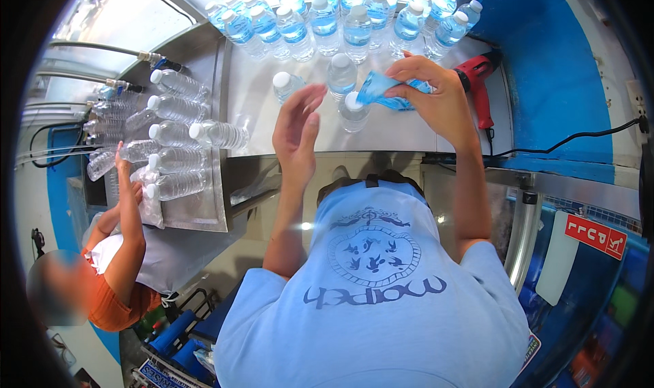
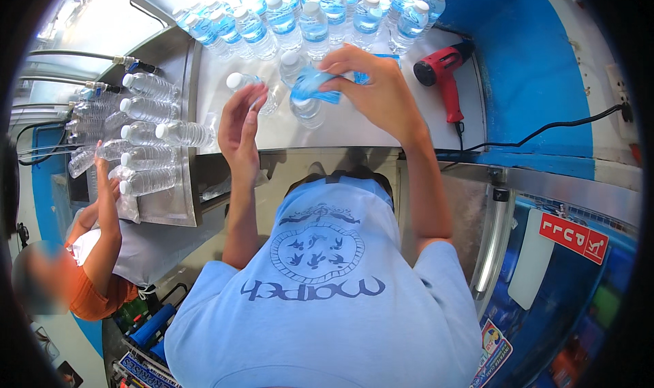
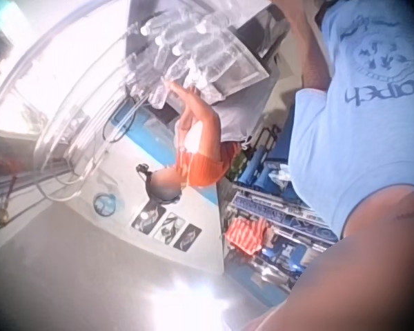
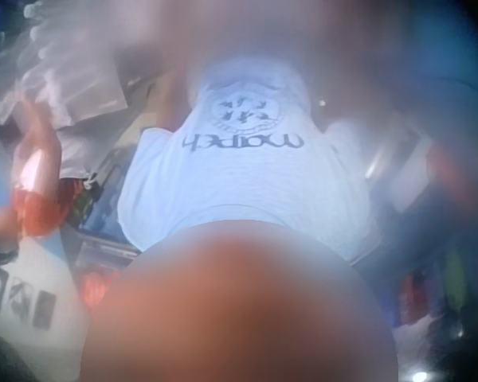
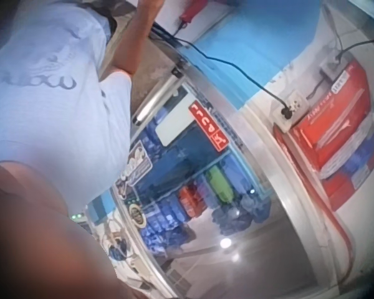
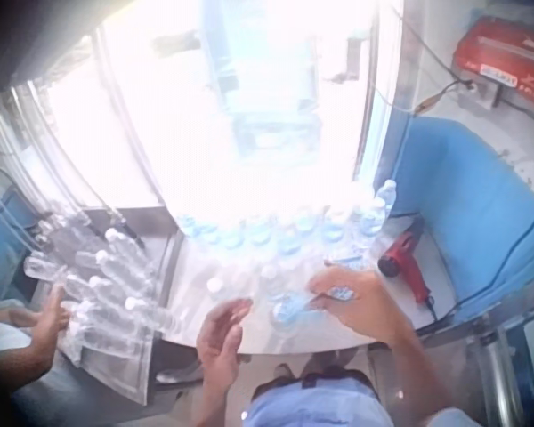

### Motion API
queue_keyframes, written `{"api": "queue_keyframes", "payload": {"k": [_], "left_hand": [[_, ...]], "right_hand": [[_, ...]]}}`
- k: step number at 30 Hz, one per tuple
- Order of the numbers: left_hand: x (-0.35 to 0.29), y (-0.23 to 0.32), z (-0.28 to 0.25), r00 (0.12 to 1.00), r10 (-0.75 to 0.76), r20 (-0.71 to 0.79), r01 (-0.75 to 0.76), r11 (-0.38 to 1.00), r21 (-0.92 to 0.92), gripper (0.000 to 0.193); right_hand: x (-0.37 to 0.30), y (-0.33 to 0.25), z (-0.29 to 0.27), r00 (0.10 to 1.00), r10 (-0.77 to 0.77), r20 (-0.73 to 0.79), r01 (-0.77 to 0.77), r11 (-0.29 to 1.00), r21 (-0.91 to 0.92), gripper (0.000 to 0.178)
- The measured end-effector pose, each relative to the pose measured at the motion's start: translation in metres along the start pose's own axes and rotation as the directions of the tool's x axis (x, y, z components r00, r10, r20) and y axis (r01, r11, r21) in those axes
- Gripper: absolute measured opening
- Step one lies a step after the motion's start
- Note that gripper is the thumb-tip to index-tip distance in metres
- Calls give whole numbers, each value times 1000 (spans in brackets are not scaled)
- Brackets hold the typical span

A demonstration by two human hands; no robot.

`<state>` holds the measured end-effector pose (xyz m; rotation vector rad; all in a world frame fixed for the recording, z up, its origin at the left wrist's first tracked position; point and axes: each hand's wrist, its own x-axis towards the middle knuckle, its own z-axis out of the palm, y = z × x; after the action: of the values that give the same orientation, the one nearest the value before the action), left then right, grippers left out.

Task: The person uses a red heat gun to shrink-wrap labels onto plastic water bottles, then places the finished bottles on a metal tray. A coworker fills empty bottles from a dispenser in the background.

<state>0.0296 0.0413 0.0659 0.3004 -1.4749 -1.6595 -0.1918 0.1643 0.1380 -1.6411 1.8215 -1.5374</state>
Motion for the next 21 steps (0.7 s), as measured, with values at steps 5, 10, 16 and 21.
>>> {"api": "queue_keyframes", "payload": {"k": [5,10,16,21], "left_hand": [[53,11,-5,908,42,417,-31,999,-33,42],[68,4,-20,899,112,423,-119,993,-9,34],[67,2,-21,885,115,452,-141,990,24,32],[69,0,-18,883,129,452,-171,984,52,28]], "right_hand": [[31,-24,16,971,-82,223,81,997,15,20],[37,-4,25,969,-93,228,41,973,226,13],[32,11,17,953,-128,274,71,975,212,11],[34,14,13,906,-167,389,70,965,252,9]]}}
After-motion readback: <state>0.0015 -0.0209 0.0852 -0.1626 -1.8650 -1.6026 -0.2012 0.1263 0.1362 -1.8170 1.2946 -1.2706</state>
